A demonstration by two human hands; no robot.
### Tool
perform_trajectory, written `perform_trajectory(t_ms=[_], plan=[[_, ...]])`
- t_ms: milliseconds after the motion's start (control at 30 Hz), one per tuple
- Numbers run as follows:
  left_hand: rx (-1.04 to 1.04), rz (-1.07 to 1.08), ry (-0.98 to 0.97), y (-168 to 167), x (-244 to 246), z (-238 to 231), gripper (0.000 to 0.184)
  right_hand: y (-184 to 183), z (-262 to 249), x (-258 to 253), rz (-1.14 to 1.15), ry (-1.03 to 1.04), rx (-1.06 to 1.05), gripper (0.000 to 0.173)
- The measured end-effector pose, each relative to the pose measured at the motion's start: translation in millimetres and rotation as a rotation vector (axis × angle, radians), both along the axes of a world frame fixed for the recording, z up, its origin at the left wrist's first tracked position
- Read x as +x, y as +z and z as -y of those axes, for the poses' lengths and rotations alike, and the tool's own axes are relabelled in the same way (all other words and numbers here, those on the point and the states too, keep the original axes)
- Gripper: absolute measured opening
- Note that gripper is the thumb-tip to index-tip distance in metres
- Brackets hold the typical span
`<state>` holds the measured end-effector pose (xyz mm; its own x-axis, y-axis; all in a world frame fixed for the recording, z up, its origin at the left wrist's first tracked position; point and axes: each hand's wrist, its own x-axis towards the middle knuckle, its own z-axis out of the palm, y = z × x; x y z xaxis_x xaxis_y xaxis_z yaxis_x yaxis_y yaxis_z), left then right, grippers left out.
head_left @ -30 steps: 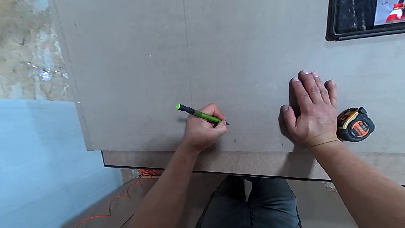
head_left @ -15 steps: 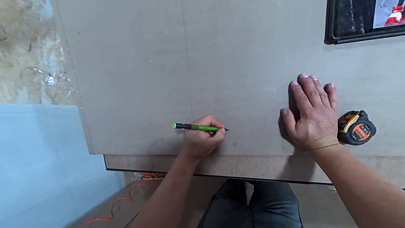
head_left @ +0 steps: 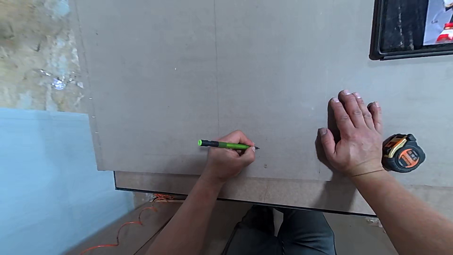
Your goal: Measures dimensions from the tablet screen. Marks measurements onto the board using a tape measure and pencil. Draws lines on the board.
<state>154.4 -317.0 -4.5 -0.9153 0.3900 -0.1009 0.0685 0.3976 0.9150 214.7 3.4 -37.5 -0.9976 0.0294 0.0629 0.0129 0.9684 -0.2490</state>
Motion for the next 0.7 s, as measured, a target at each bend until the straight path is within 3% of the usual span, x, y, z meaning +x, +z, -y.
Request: perform_trajectory(t_ms=[500,700], plan=[[-0.052,-0.009,-0.054,1,-1,7,0.002,-2,6,2,-0.016,-0.025,-0.002,0.066],[0.022,-0.084,-0.089,-21,0,10,0.014,0,9,3,-0.062,-0.075,0.027,0.064]])
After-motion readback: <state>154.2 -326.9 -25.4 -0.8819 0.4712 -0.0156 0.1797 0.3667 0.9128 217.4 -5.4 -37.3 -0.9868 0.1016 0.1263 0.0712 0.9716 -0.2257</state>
